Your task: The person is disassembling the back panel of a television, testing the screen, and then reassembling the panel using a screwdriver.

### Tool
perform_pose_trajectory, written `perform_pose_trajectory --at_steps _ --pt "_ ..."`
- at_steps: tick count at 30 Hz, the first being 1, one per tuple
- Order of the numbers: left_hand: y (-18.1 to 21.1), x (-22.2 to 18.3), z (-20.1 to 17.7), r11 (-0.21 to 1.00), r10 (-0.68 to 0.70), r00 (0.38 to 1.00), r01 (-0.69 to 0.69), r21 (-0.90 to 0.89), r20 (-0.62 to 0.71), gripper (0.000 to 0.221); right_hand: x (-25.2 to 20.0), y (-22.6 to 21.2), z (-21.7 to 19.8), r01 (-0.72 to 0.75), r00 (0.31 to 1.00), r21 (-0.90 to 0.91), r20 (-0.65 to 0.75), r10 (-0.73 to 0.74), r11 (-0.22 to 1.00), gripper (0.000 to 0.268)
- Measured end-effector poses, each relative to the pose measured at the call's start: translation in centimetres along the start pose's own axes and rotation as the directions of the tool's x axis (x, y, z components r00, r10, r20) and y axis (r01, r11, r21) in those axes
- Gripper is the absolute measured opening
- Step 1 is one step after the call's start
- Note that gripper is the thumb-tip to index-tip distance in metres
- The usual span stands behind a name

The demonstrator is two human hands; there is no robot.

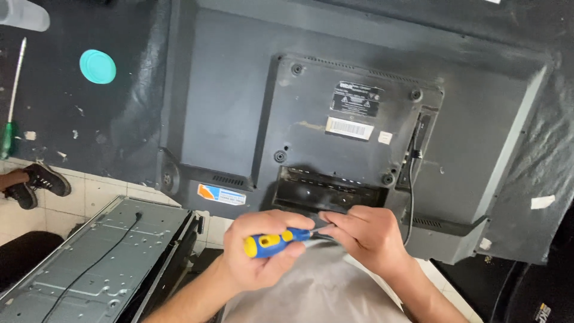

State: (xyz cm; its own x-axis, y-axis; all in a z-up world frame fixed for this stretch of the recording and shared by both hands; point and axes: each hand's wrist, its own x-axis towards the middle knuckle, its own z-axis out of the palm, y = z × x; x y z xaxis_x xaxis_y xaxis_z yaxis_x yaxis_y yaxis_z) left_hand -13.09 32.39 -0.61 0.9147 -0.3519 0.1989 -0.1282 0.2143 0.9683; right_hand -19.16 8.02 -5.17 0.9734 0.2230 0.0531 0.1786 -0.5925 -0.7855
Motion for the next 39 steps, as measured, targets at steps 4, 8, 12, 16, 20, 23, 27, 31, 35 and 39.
perform_pose_trajectory --at_steps 4,8,12,16,20,23,27,31,35,39 --pt "-0.3 0.5 -1.0 0.991 0.088 0.994 -0.093 0.091 0.066 0.033 0.4 -0.1 0.7 0.053 0.995 0.003 -0.082 -0.053 0.999 0.029" --pt "-1.4 0.6 -0.9 0.979 0.142 0.99 -0.141 0.146 0.002 0.036 -0.6 1.3 2.0 -0.184 0.974 -0.021 -0.141 0.179 0.983 0.084" --pt "-4.5 1.6 0.0 0.931 0.22 0.975 -0.218 0.293 0.027 0.042 -1.7 2.3 1.2 -0.34 0.929 -0.039 -0.17 0.329 0.94 0.084" --pt "-6.8 3.0 1.8 0.82 0.308 0.948 -0.307 0.482 0.08 0.028 -2.0 2.6 -0.5 -0.358 0.9 0.025 -0.257 0.352 0.933 0.058" --pt "-8.4 3.2 2.6 0.765 0.291 0.941 -0.339 0.548 0.176 0.028 -2.4 2.6 -1.7 -0.438 0.862 0.088 -0.243 0.445 0.895 0.046" --pt "-8.5 3.3 2.9 0.758 0.24 0.95 -0.312 0.573 0.2 0.027 -2.9 3.0 -1.3 -0.419 0.851 0.098 -0.304 0.428 0.903 0.042" --pt "-8.8 3.0 2.8 0.746 0.163 0.955 -0.284 0.603 0.249 0.025 -3.0 3.1 -1.4 -0.422 0.84 0.168 -0.298 0.454 0.891 0.037" --pt "-7.5 3.6 3.2 0.661 0.095 0.967 -0.24 0.711 0.238 0.03 -1.9 3.6 -1.1 -0.31 0.888 0.137 -0.313 0.338 0.941 0.032" --pt "-2.8 6.1 4.0 0.616 -0.152 0.929 -0.178 0.767 0.338 0.022 1.6 3.2 -0.4 -0.091 0.948 0.11 -0.294 0.12 0.99 0.027" --pt "1.6 9.2 5.3 0.563 -0.263 0.85 -0.249 0.788 0.457 0.021 2.1 5.8 2.9 -0.042 0.969 0.039 -0.242 0.05 0.998 0.012"
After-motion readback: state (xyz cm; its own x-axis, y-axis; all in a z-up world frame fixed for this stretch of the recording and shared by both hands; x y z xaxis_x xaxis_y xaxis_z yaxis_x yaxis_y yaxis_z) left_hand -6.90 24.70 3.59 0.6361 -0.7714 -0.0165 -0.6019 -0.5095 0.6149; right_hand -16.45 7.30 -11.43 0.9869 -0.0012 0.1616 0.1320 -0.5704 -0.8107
